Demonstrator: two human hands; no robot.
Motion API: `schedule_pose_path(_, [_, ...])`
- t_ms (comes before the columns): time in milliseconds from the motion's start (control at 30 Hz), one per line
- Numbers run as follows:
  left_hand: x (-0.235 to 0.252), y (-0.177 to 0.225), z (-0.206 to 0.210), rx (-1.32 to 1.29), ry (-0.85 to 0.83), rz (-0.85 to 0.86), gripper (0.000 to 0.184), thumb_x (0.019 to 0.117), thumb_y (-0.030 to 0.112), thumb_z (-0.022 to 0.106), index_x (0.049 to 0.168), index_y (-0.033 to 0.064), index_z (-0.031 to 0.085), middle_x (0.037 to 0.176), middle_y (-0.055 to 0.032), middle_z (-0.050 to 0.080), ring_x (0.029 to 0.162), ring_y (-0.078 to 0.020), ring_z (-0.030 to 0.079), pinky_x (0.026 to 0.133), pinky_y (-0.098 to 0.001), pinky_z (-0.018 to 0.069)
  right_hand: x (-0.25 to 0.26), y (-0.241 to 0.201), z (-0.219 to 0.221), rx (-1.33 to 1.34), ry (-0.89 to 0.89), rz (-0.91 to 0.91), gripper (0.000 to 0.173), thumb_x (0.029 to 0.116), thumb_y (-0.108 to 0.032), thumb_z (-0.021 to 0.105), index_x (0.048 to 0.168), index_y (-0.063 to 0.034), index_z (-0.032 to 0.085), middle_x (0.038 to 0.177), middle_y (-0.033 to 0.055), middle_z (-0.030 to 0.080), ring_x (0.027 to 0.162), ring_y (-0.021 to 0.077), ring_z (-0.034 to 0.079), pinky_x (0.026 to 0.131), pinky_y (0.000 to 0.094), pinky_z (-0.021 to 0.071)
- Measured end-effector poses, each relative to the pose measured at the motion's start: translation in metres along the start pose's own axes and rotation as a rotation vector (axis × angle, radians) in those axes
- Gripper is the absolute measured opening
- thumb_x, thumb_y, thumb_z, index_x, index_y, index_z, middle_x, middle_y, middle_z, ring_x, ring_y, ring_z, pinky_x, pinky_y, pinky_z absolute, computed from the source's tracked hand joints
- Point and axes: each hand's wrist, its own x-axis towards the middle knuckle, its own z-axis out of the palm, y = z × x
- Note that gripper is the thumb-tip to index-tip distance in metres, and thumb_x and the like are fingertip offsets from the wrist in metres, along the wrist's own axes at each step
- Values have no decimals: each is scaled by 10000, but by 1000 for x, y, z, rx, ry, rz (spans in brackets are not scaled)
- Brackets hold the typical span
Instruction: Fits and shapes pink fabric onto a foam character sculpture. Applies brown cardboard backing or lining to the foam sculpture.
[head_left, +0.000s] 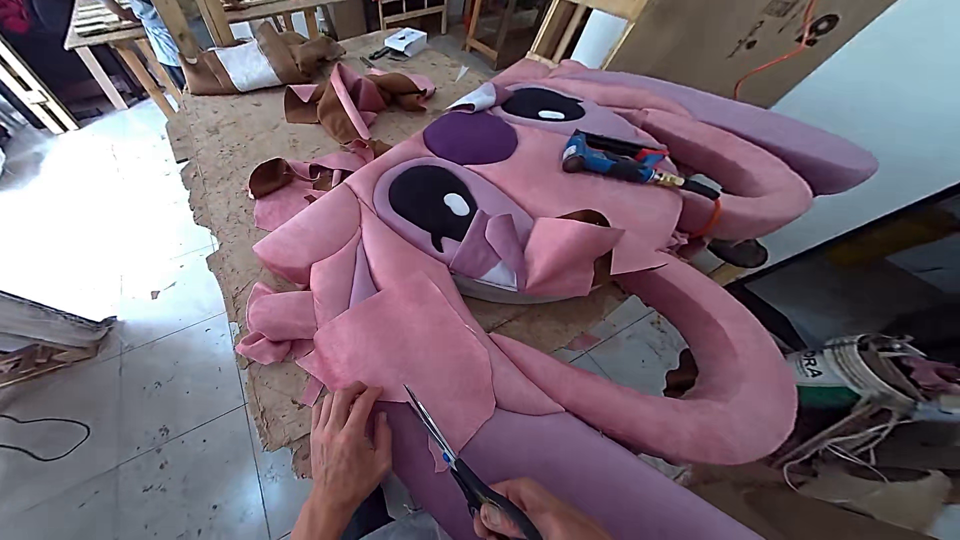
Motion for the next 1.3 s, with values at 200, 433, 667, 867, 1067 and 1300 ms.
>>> schedule_pose_path(200, [4, -6, 8, 85, 116, 79, 210, 944, 256, 601, 993, 166, 785, 999, -47, 723, 904, -209, 658, 805, -396, 509, 11, -4, 5, -1, 0, -24, 346, 965, -460, 639, 958, -114, 651, 726, 3, 660, 552, 85, 625, 421, 218, 469])
schedule_pose_path(433, [-6, -7, 19, 47, 164, 76, 219, 990, 224, 574, 964, 150, 779, 952, -49, 722, 883, -198, 661, 826, -373, 518, 31, -20, 15, -24, 29, -13, 299, 1007, -407, 597, 972, -112, 638, 730, 17, 672, 562, 100, 645, 433, 221, 486])
schedule_pose_path(667, [-6, -8, 24, 18, 177, 46, 204, 982, 177, 573, 956, 127, 769, 953, -55, 718, 889, -202, 666, 822, -359, 537, 37, -20, 17, -128, 122, -16, 266, 980, -378, 671, 917, -120, 658, 656, 2, 653, 476, 73, 584, 385, 200, 413])
schedule_pose_path(867, [-10, -9, 27, -23, 200, 45, 204, 986, 161, 566, 963, 130, 767, 961, -56, 720, 903, -195, 666, 836, -346, 541, 44, -28, 20, -91, 102, -14, 325, 961, -424, 691, 950, -104, 636, 668, 16, 653, 500, 105, 624, 403, 223, 480])
schedule_pose_path(1067, [-11, -10, 29, -43, 214, 49, 196, 989, 149, 560, 962, 142, 755, 960, -36, 722, 945, -183, 669, 876, -339, 537, 59, -39, 24, -113, 87, -16, 327, 981, -426, 670, 941, -105, 618, 680, 21, 654, 513, 105, 632, 410, 219, 478])
schedule_pose_path(1300, [-14, -11, 31, -57, 222, 51, 211, 998, 140, 540, 975, 161, 749, 990, -22, 731, 979, -180, 677, 906, -356, 539, 63, -47, 25, -120, 112, -20, 301, 973, -388, 687, 956, -93, 631, 666, 19, 651, 501, 104, 628, 395, 221, 479])
